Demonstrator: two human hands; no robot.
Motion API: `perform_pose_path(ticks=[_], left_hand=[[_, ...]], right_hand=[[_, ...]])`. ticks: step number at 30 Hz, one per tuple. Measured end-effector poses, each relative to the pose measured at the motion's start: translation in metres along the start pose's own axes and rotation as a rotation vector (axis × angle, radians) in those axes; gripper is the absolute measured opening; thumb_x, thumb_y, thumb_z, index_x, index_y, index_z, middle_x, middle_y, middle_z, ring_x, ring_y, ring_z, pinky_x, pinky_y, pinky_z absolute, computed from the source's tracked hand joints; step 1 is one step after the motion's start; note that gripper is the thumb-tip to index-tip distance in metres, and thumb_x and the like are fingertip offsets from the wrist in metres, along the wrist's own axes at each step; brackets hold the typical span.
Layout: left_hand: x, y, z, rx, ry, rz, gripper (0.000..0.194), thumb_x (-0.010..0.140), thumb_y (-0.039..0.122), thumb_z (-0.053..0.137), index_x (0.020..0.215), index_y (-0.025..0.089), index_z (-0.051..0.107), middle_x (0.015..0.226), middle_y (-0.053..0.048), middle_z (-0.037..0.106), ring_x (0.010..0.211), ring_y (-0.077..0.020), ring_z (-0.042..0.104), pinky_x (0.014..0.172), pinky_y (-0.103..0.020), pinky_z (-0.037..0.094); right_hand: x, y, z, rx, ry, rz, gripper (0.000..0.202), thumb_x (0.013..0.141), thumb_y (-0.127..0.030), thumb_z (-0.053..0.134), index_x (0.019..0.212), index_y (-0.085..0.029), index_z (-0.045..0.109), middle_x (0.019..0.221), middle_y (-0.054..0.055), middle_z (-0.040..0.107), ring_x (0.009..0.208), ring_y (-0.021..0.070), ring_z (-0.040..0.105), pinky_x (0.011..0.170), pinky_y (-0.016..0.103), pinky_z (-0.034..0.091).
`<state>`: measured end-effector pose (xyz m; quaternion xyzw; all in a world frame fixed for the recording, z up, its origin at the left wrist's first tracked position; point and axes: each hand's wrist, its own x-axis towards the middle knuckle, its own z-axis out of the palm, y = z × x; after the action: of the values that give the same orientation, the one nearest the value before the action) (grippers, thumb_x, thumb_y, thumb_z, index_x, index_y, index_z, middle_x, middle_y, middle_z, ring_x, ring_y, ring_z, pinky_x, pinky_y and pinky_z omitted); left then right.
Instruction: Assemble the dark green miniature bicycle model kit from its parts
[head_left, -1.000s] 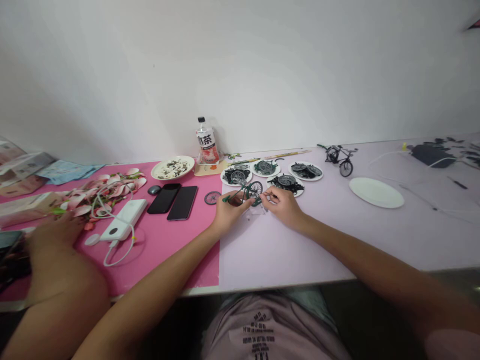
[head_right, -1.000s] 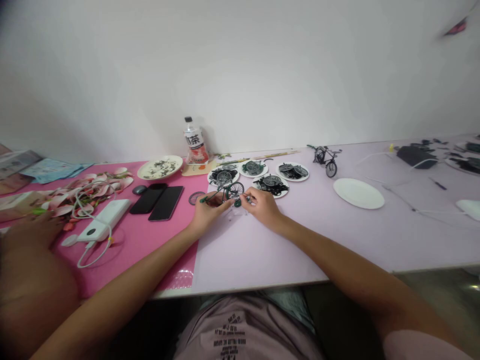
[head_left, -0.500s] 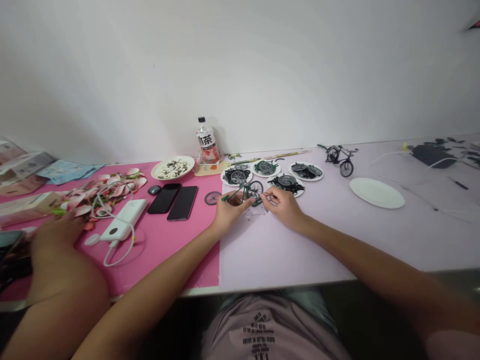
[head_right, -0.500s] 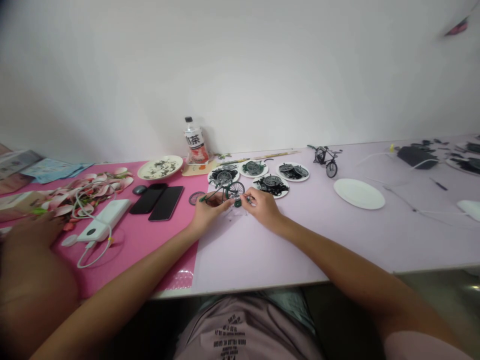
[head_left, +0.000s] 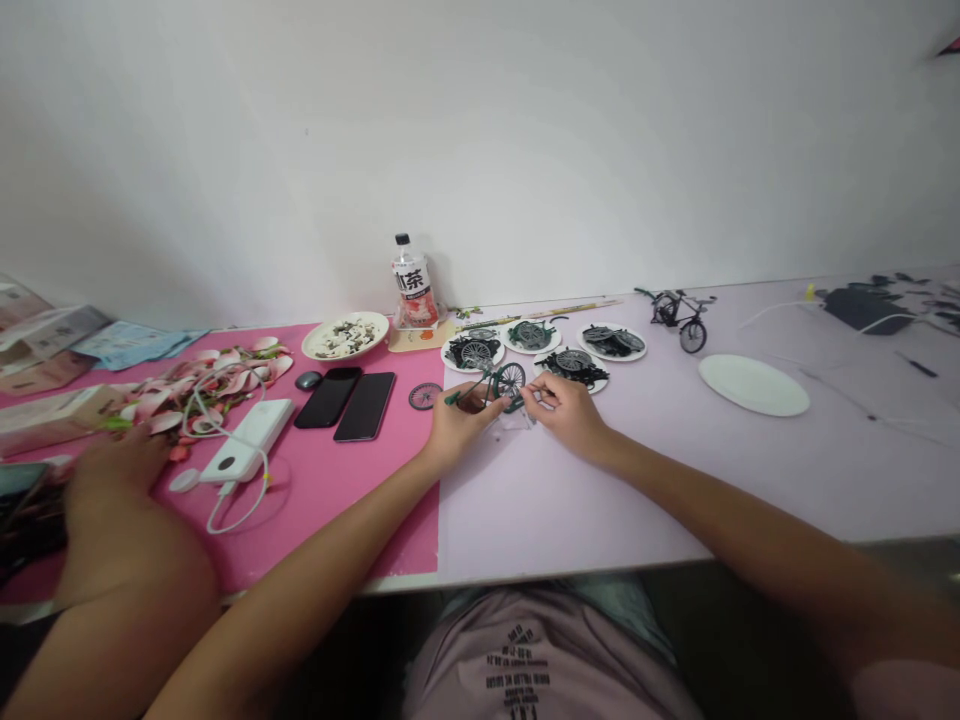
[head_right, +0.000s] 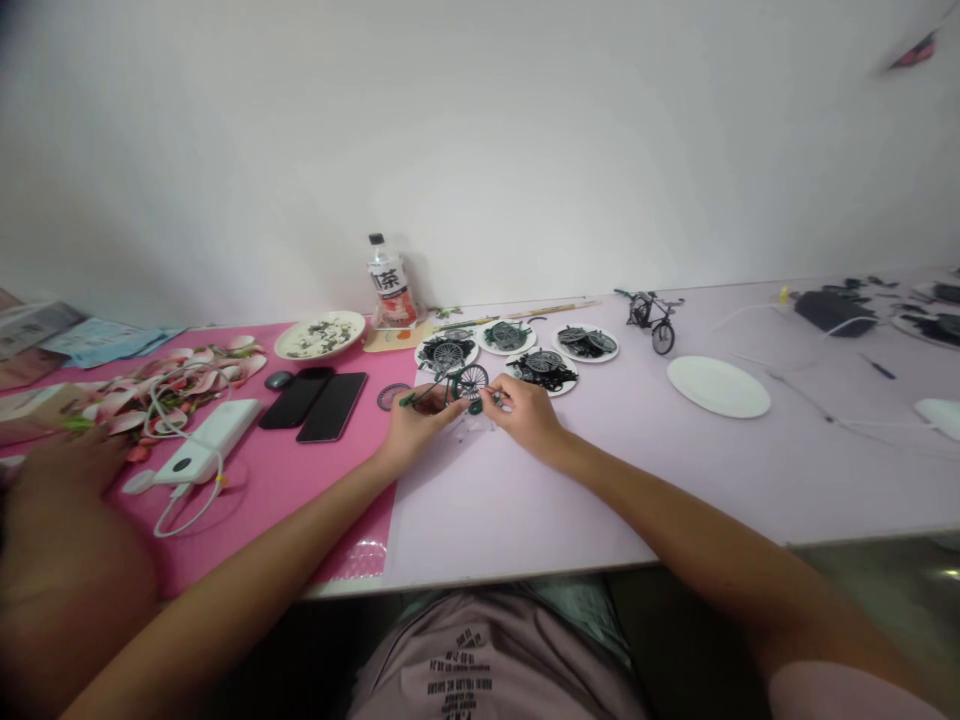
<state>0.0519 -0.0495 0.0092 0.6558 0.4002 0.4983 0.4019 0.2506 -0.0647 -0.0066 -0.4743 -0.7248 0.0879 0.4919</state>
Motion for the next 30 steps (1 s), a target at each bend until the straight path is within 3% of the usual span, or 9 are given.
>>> perform_pose_path(ticks=[8, 17, 24, 30], left_hand=[[-0.0012, -0.0009, -0.0001, 0.08, 0.039, 0.058, 0.036, 0.073, 0.046, 0.083, 0.069, 0.016, 0.064, 0.059, 0.002, 0.05, 0.058, -0.0109, 0.041, 0.055, -0.026, 0.032], [-0.0013, 0.0006, -0.004, 0.18, 0.044, 0.198, 0.033, 0.075, 0.046, 0.082, 0.07, 0.017, 0.068, 0.064, 0.0, 0.059, 0.059, -0.0119, 0.046, 0.057, -0.026, 0.037], [-0.0019, -0.0003, -0.004, 0.209, 0.039, 0.225, 0.032, 0.078, 0.044, 0.081, 0.071, 0.016, 0.068, 0.066, 0.0, 0.061, 0.059, -0.0112, 0.047, 0.057, -0.025, 0.037], [-0.0017, -0.0015, -0.0036, 0.218, 0.049, 0.231, 0.032, 0.078, 0.044, 0.081, 0.072, 0.016, 0.068, 0.066, 0.0, 0.062, 0.059, -0.0111, 0.048, 0.056, -0.025, 0.038]], right_hand=[[-0.0013, 0.0005, 0.0011, 0.017, -0.004, 0.013, 0.022, 0.092, -0.039, 0.06, 0.08, -0.021, 0.058, 0.072, 0.002, 0.064, 0.063, 0.0145, 0.057, 0.065, 0.026, 0.051], [-0.0017, 0.0026, 0.0022, -0.031, 0.0, 0.008, 0.022, 0.092, -0.039, 0.062, 0.08, -0.021, 0.062, 0.073, 0.002, 0.068, 0.061, 0.0143, 0.058, 0.063, 0.025, 0.05], [-0.0014, 0.0021, 0.0015, -0.094, 0.026, -0.068, 0.02, 0.093, -0.037, 0.062, 0.081, -0.021, 0.063, 0.069, 0.002, 0.068, 0.058, 0.0137, 0.058, 0.059, 0.024, 0.046], [-0.0021, 0.0036, 0.0023, -0.087, 0.026, -0.097, 0.019, 0.094, -0.036, 0.062, 0.084, -0.02, 0.066, 0.076, 0.004, 0.073, 0.064, 0.0149, 0.065, 0.064, 0.024, 0.052]])
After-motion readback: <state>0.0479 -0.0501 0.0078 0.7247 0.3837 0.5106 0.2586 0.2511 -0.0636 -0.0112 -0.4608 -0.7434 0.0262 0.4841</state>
